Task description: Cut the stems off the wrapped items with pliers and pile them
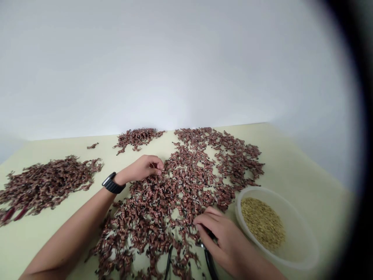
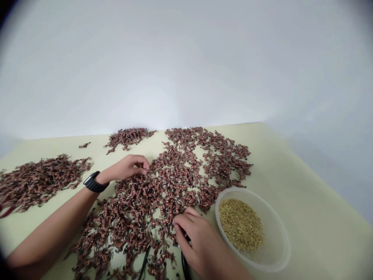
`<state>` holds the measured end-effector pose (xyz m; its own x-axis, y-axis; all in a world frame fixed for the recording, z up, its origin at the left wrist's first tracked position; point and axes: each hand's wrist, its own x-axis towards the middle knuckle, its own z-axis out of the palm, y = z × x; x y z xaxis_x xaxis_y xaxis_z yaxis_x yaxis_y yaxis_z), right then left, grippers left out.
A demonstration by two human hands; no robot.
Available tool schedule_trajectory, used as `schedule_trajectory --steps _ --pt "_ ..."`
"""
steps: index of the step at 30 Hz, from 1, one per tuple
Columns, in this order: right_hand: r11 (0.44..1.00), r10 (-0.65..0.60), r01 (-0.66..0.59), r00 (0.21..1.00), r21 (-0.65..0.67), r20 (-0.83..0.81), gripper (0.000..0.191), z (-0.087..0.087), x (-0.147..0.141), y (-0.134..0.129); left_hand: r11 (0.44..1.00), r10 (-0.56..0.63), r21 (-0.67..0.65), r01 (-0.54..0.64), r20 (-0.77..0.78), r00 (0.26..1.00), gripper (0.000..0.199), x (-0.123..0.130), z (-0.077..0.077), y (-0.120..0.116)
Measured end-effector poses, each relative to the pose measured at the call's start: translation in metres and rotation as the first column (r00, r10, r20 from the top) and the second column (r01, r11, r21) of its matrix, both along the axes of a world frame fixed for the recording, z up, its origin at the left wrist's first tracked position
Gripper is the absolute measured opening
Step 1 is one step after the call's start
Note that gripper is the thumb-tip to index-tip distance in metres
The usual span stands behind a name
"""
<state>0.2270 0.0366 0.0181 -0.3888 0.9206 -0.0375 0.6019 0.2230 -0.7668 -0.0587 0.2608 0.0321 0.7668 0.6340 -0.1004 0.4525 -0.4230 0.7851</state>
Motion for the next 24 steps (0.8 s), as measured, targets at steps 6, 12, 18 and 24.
schedule_trajectory --steps 6,12,18,24 --pt "1.0 -0.006 0.006 1.0 -0.011 -0.001 0.022 -0.0005 0.0011 0.0002 0.998 0.042 0.048 -0.042 0.001 0.999 0.011 -0.001 -0.003 0.0019" --pt "0.999 -0.004 0.005 1.0 -0.04 0.003 0.023 0.0002 0.0012 -0.0004 0.995 0.094 -0.042 -0.091 0.076 0.993 0.009 -0.0006 -0.0085 0.0019" --pt "0.999 -0.004 0.005 1.0 -0.045 0.009 0.023 0.0011 0.0004 0.0011 0.981 0.151 -0.146 -0.128 0.161 0.975 0.01 0.0025 -0.0062 0.0012" --pt "0.999 -0.011 0.011 1.0 -0.052 0.006 0.023 0.0019 0.0015 0.0008 0.941 0.269 -0.265 -0.212 0.201 0.942 0.017 0.002 -0.0054 0.0026"
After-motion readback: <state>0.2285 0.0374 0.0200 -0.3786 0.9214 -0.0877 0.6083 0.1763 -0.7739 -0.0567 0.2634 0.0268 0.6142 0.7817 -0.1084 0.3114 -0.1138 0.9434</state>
